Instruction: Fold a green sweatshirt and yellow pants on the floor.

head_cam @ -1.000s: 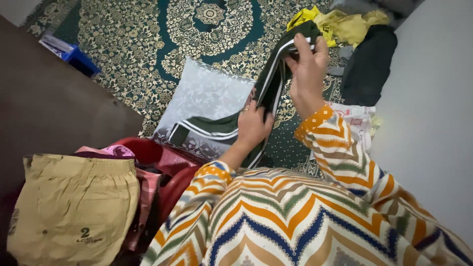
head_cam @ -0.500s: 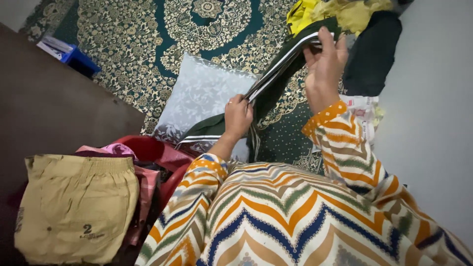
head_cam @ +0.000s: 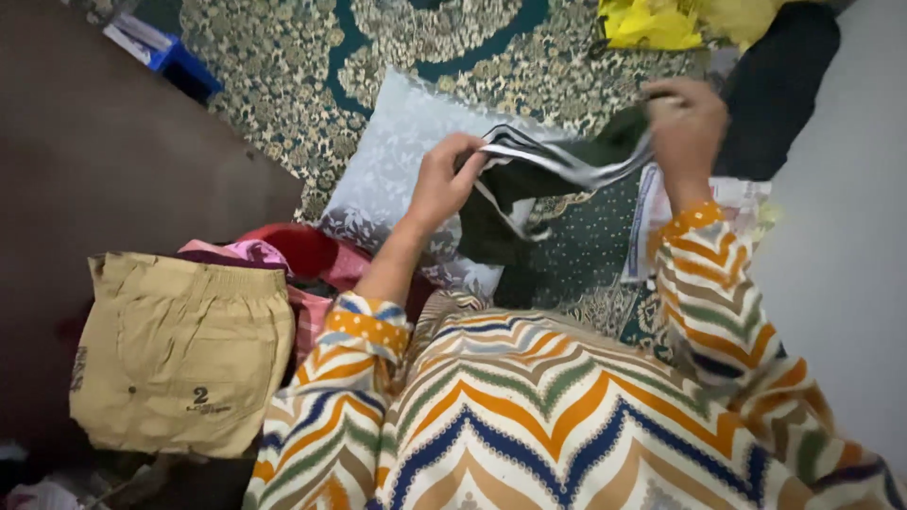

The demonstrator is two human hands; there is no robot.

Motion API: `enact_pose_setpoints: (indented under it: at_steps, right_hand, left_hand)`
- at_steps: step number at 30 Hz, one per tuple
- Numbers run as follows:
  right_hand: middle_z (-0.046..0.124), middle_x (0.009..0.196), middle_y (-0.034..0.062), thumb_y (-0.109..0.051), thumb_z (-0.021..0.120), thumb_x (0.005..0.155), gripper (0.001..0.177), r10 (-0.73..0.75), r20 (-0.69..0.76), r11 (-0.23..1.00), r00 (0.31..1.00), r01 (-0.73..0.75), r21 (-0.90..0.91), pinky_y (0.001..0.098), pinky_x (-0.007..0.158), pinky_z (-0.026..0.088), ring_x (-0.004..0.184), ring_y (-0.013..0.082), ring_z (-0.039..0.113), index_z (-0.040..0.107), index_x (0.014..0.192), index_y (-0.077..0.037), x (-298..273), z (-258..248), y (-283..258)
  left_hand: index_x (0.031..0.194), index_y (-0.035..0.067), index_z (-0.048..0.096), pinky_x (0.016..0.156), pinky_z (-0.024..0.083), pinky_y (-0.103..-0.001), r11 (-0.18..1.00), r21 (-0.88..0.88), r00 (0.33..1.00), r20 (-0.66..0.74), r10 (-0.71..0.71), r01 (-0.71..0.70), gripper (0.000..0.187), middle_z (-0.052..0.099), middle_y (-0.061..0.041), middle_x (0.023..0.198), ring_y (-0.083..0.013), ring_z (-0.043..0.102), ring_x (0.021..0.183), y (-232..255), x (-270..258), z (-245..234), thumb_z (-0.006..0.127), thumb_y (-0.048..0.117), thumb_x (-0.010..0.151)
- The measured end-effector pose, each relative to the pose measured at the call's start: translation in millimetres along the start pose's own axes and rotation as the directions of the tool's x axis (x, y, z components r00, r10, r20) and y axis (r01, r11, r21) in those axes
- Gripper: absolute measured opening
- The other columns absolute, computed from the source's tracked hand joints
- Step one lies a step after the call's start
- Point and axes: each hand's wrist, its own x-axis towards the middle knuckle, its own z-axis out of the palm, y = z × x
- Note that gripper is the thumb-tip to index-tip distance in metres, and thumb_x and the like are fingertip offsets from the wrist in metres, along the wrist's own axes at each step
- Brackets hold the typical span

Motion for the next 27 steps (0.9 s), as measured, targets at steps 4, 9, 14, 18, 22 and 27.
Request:
enact_pose_setpoints:
  at_steps: [4,9,14,18,22,27]
  right_hand:
    - [0.074,0.111,0.0078,-0.02,0.073,0.085,0.036,0.197,0.683,0.98,0.703,-0.156,-0.122,0.0352,0.086,0.057,0.095,0.0222,0.071,0.074,0.12,-0.014,-15,47,-115]
    - [0.067,0.128,0.0117,-0.032,0.081,0.083,0.065,0.025,0.842,0.989,0.539,-0.138,0.06,0.0397,0.092,0.055,0.11,0.0264,0.068,0.06,0.142,-0.011,-39,105,-119]
    - [0.075,0.096,0.016,-0.035,0.08,0.08,0.041,0.147,0.856,0.983,0.496,0.021,-0.181,0.043,0.078,0.056,0.089,0.0325,0.073,0.075,0.111,-0.01,-34,141,-138]
    - [0.073,0.084,0.0163,-0.034,0.075,0.079,0.033,0.188,0.785,0.953,0.591,0.083,-0.291,0.0432,0.07,0.055,0.077,0.0354,0.071,0.079,0.103,-0.011,-34,162,-148]
    - [0.072,0.078,0.0122,-0.031,0.073,0.084,0.027,0.025,0.7,0.96,0.713,0.179,-0.216,0.0387,0.063,0.053,0.068,0.0279,0.069,0.08,0.097,-0.009,-13,162,-163]
    - [0.07,0.076,0.0021,-0.019,0.072,0.095,0.018,0.13,0.567,0.989,0.813,-0.067,-0.131,0.0297,0.055,0.049,0.062,0.0099,0.064,0.076,0.099,-0.002,22,137,-168]
  left_hand:
    - [0.103,0.0,0.069,0.078,0.055,-0.037,0.985,0.049,0.966,0.209,0.155,-0.168,0.01,0.07,-0.016,0.095,-0.0305,0.07,0.088,12,12,-9,0.069,0.005,0.094]
    - [0.101,0.003,0.068,0.084,0.053,-0.045,0.912,0.089,0.879,0.318,0.354,-0.4,0.012,0.069,-0.017,0.107,-0.0396,0.065,0.1,14,18,-29,0.068,0.004,0.089]
    - [0.101,0.007,0.063,0.081,0.051,-0.049,0.885,0.173,0.874,0.323,0.364,-0.433,0.016,0.065,-0.014,0.093,-0.0396,0.064,0.093,-1,28,-56,0.068,0.003,0.086]
    - [0.107,0.004,0.054,0.08,0.051,-0.048,0.939,0.1,0.922,0.247,0.297,-0.329,0.025,0.065,-0.014,0.098,-0.0394,0.063,0.098,-6,36,-64,0.066,0.003,0.085]
    - [0.102,0.006,0.054,0.08,0.049,-0.051,0.872,0.385,0.952,0.077,0.297,-0.303,0.03,0.063,-0.015,0.096,-0.0407,0.06,0.097,-28,48,-63,0.069,0.0,0.077]
    - [0.094,0.01,0.066,0.078,0.052,-0.049,0.787,0.616,0.975,-0.155,0.161,-0.032,0.027,0.068,-0.011,0.096,-0.0372,0.063,0.095,-101,53,-75,0.068,0.002,0.069]
